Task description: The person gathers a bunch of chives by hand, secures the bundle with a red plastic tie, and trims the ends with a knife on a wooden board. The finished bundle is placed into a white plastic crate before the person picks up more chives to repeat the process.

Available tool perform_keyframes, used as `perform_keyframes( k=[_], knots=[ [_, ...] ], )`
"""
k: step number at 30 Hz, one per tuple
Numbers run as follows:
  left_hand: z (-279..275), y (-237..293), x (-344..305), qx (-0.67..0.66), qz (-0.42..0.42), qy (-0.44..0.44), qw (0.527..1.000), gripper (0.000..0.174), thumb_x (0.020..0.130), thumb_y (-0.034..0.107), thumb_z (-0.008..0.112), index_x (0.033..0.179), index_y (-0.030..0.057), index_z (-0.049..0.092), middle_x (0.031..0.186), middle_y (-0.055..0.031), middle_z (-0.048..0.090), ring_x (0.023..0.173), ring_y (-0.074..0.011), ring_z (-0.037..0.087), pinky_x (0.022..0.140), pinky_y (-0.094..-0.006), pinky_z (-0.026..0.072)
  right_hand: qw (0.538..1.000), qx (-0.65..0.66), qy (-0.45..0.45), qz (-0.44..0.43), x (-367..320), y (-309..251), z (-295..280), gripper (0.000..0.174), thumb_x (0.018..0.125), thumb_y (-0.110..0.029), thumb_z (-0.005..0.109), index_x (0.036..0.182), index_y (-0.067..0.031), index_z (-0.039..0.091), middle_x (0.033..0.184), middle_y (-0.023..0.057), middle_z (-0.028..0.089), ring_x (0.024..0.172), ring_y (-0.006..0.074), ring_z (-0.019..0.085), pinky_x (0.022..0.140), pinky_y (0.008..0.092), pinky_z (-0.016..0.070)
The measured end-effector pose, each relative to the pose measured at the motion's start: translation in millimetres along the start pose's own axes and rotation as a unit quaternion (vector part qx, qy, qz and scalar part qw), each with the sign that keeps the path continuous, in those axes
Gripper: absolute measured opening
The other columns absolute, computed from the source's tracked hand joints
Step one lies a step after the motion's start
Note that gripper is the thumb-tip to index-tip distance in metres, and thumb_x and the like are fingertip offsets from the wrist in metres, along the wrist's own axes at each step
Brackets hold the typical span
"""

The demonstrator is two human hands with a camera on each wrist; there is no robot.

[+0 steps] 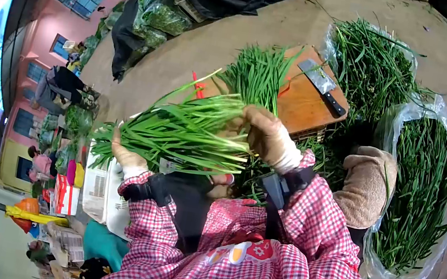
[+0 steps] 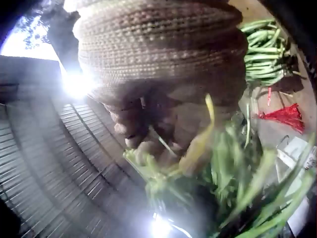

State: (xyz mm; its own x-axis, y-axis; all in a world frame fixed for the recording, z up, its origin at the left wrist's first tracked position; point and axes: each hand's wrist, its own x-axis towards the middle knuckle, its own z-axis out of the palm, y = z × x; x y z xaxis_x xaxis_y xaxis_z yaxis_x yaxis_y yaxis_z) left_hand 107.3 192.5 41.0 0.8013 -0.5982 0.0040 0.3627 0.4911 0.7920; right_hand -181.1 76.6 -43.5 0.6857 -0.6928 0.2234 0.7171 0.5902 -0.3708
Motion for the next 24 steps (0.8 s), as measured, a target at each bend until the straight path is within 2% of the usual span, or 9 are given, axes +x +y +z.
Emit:
perform_keyframes(
  k=[7, 8, 9, 11, 13, 15, 16, 20, 24],
  knots=[
    [-21.7, -1.4, 11.9, -0.041, 0.015, 0.055, 0.997, 0.039, 0.089, 0.038, 0.058, 0.107, 0.0046, 0.065, 0.114, -0.0165, 0.065, 0.111, -0.0332, 0.058, 0.099, -0.0508, 0.0449, 0.965, -0.236, -0.026, 0.108, -66.3, -47.9, -19.7, 0.028, 0.092, -0.026, 0.06, 0.101, 0.0003, 0.064, 0.096, 0.014, 0.069, 0.088, 0.0245, 0.065, 0.082, 0.0348, 0.0494],
    [-25.1, -3.0, 16.2, -0.031, 0.034, 0.085, 0.995, 0.037, 0.089, 0.037, 0.059, 0.104, 0.0046, 0.066, 0.115, -0.0179, 0.064, 0.113, -0.0335, 0.057, 0.1, -0.0516, 0.0432, 0.911, -0.353, 0.012, 0.213, -72.7, -61.0, -16.1, 0.039, 0.086, -0.03, 0.067, 0.109, 0.002, 0.066, 0.104, 0.017, 0.069, 0.094, 0.0262, 0.066, 0.087, 0.0363, 0.0504],
    [-24.2, -1.1, 13.0, -0.04, 0.024, 0.067, 0.997, 0.037, 0.089, 0.037, 0.059, 0.104, 0.0046, 0.066, 0.114, -0.0175, 0.065, 0.112, -0.0333, 0.057, 0.1, -0.0518, 0.043, 0.701, -0.674, -0.049, 0.227, -76.0, -63.7, -20.3, 0.056, 0.083, -0.034, 0.072, 0.123, 0.0032, 0.06, 0.115, 0.0185, 0.067, 0.105, 0.029, 0.064, 0.094, 0.0382, 0.049],
    [-16.3, -1.2, 5.2, -0.066, 0.003, 0.025, 0.997, 0.035, 0.089, 0.036, 0.06, 0.103, 0.0046, 0.067, 0.112, -0.0168, 0.066, 0.112, -0.0328, 0.057, 0.101, -0.0521, 0.0426, 0.685, -0.712, -0.035, 0.149, -76.6, -54.3, -29.6, 0.066, 0.082, -0.036, 0.073, 0.131, 0.0038, 0.053, 0.123, 0.0179, 0.063, 0.112, 0.0282, 0.061, 0.099, 0.0372, 0.0462],
    [-31.7, -0.8, 18.0, -0.122, -0.045, -0.074, 0.989, 0.032, 0.089, 0.034, 0.06, 0.098, 0.0047, 0.067, 0.107, -0.0142, 0.068, 0.112, -0.0331, 0.057, 0.103, -0.0522, 0.0413, 0.844, -0.512, 0.051, 0.148, -64.1, -40.6, -29.9, 0.071, 0.082, -0.037, 0.073, 0.135, 0.0035, 0.049, 0.126, 0.0152, 0.062, 0.115, 0.0246, 0.058, 0.099, 0.0357, 0.0448],
    [-36.4, -0.9, 25.5, -0.149, -0.082, -0.171, 0.97, 0.03, 0.088, 0.033, 0.061, 0.096, 0.0047, 0.068, 0.104, -0.0126, 0.069, 0.112, -0.0341, 0.057, 0.104, -0.0527, 0.0403, 0.884, -0.453, 0.039, 0.113, -47.8, -32.0, -14.2, 0.06, 0.088, -0.039, 0.065, 0.131, 0.002, 0.054, 0.118, 0.0105, 0.065, 0.11, 0.0193, 0.058, 0.098, 0.0317, 0.043],
    [-11.6, -5.0, 12.3, -0.132, -0.01, -0.03, 0.991, 0.028, 0.088, 0.032, 0.061, 0.092, 0.0049, 0.068, 0.101, -0.0119, 0.069, 0.109, -0.0353, 0.058, 0.104, -0.0538, 0.0397, 0.901, -0.408, 0.062, 0.135, -40.5, -24.3, -10.0, 0.057, 0.089, -0.039, 0.063, 0.128, 0.0023, 0.056, 0.116, 0.0098, 0.065, 0.108, 0.0177, 0.058, 0.096, 0.0305, 0.0435],
    [8.4, -7.5, 0.6, -0.136, -0.047, -0.135, 0.98, 0.033, 0.088, 0.035, 0.062, 0.101, 0.0059, 0.068, 0.103, -0.0134, 0.069, 0.099, -0.0292, 0.065, 0.092, -0.0482, 0.051, 0.964, -0.204, 0.142, 0.098, -7.0, 13.9, 7.8, 0.047, 0.089, -0.034, 0.065, 0.115, 0.0047, 0.062, 0.102, 0.0086, 0.068, 0.092, 0.0139, 0.062, 0.084, 0.0288, 0.0483],
    [-2.3, -2.8, 10.9, -0.147, -0.04, -0.191, 0.97, 0.029, 0.086, 0.034, 0.065, 0.1, 0.0089, 0.068, 0.106, -0.0118, 0.067, 0.103, -0.0309, 0.062, 0.094, -0.0505, 0.0488, 0.913, -0.396, 0.096, 0.003, -4.5, 18.6, 25.4, 0.028, 0.087, -0.022, 0.068, 0.107, -0.002, 0.068, 0.097, 0.0065, 0.071, 0.083, 0.0137, 0.065, 0.075, 0.0267, 0.0512]
  ],
)
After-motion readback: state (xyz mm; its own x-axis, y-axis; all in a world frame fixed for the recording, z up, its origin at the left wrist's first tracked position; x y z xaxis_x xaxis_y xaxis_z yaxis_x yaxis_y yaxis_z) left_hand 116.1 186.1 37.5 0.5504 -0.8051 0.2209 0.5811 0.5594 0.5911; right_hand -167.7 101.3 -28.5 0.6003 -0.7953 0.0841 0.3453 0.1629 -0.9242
